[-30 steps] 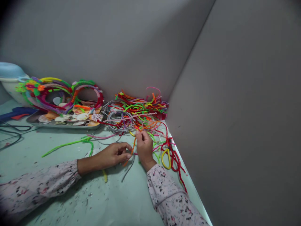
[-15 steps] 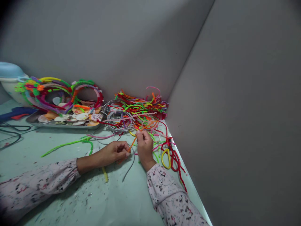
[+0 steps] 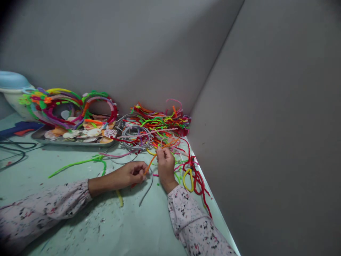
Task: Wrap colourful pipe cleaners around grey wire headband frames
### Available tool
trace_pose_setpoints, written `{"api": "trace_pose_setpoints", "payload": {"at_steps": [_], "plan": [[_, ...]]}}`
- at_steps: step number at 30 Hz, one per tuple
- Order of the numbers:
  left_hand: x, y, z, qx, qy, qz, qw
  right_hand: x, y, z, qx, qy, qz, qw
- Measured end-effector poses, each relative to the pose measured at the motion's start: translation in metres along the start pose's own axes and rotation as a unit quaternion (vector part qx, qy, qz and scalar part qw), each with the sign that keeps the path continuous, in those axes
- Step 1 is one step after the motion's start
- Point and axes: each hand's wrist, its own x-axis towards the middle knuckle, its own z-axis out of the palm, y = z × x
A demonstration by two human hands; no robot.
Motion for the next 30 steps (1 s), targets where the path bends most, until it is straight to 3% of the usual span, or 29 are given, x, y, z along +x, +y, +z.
{"api": "trace_pose_setpoints", "payload": {"at_steps": [9,16,22,30], "plan": [[0.003,0.008,-0.004,-0.065,0.006,-0.014,0.998,-0.009,-0.004,0.007,-0.032,-0.076,-0.03,0.996],[0.006,0.004,-0.004,-0.103,0.014,-0.053,0.993,-0.01,-0.005,0.007,-0.044,-0.068,-0.041,0.996],[0.002,0.01,-0.005,-0.015,-0.011,-0.055,0.998,-0.008,-0.004,0.004,-0.049,-0.037,-0.031,0.998],[-0.002,0.014,-0.004,0.028,-0.061,-0.065,0.996,-0.008,-0.004,0.003,-0.059,-0.054,-0.022,0.997]]}}
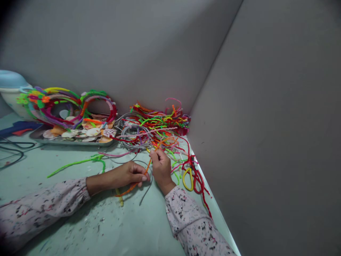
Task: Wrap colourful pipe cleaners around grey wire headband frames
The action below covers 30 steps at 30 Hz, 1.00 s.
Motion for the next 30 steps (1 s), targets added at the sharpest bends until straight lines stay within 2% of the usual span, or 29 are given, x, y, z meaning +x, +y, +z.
{"api": "trace_pose_setpoints", "payload": {"at_steps": [4,9,12,16,21,30], "plan": [[0.001,-0.004,0.003,-0.032,-0.001,0.013,0.999,0.002,0.001,0.001,0.033,-0.022,0.002,0.999],[0.003,0.0,0.001,-0.118,0.038,0.011,0.992,-0.001,-0.001,0.003,0.042,-0.05,0.008,0.998],[0.003,0.002,-0.001,-0.13,0.053,0.016,0.99,-0.003,-0.003,0.004,0.037,-0.069,-0.002,0.997],[0.003,0.002,-0.001,-0.135,0.072,-0.002,0.988,-0.002,-0.004,0.004,0.034,-0.057,-0.009,0.998],[0.002,0.003,0.001,-0.133,0.037,-0.003,0.99,0.002,-0.001,0.001,0.062,-0.009,0.02,0.998],[-0.001,0.001,0.003,-0.05,-0.038,0.005,0.998,0.013,0.007,-0.005,0.087,0.064,0.059,0.992]]}}
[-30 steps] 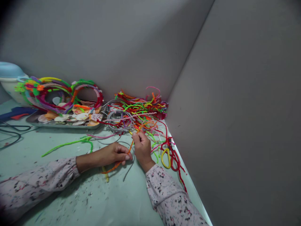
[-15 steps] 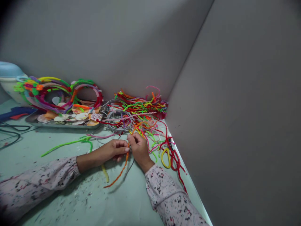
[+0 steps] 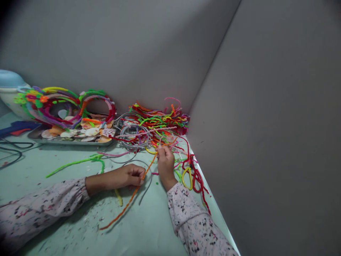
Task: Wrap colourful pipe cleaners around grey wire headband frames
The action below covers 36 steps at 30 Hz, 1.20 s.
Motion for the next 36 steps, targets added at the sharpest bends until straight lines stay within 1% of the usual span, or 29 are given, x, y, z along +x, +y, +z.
{"api": "trace_pose_setpoints", "payload": {"at_steps": [4,9,13,18,20,25,30,36], "plan": [[-0.004,0.003,-0.002,0.049,-0.03,0.012,0.998,0.002,-0.001,-0.001,0.01,0.01,0.014,1.0],[-0.007,0.007,-0.004,0.08,-0.049,-0.001,0.996,0.0,-0.004,-0.001,0.011,0.01,0.012,1.0],[-0.009,0.009,-0.003,0.109,-0.056,0.007,0.992,0.003,-0.003,-0.002,-0.001,0.02,0.009,1.0],[-0.013,0.008,-0.002,0.158,-0.061,0.02,0.985,0.012,0.0,-0.006,0.016,0.057,0.015,0.998],[-0.013,0.009,-0.002,0.162,-0.062,0.021,0.985,0.014,0.002,-0.008,0.022,0.064,0.016,0.998],[-0.014,0.011,-0.001,0.176,-0.068,0.023,0.982,0.017,0.006,-0.01,0.056,0.054,0.013,0.997],[-0.013,0.011,0.0,0.178,-0.064,0.022,0.982,0.019,0.007,-0.012,0.069,0.061,0.005,0.996],[-0.012,0.01,-0.001,0.167,-0.075,0.021,0.983,0.021,0.003,-0.011,0.141,0.072,0.042,0.987]]}}
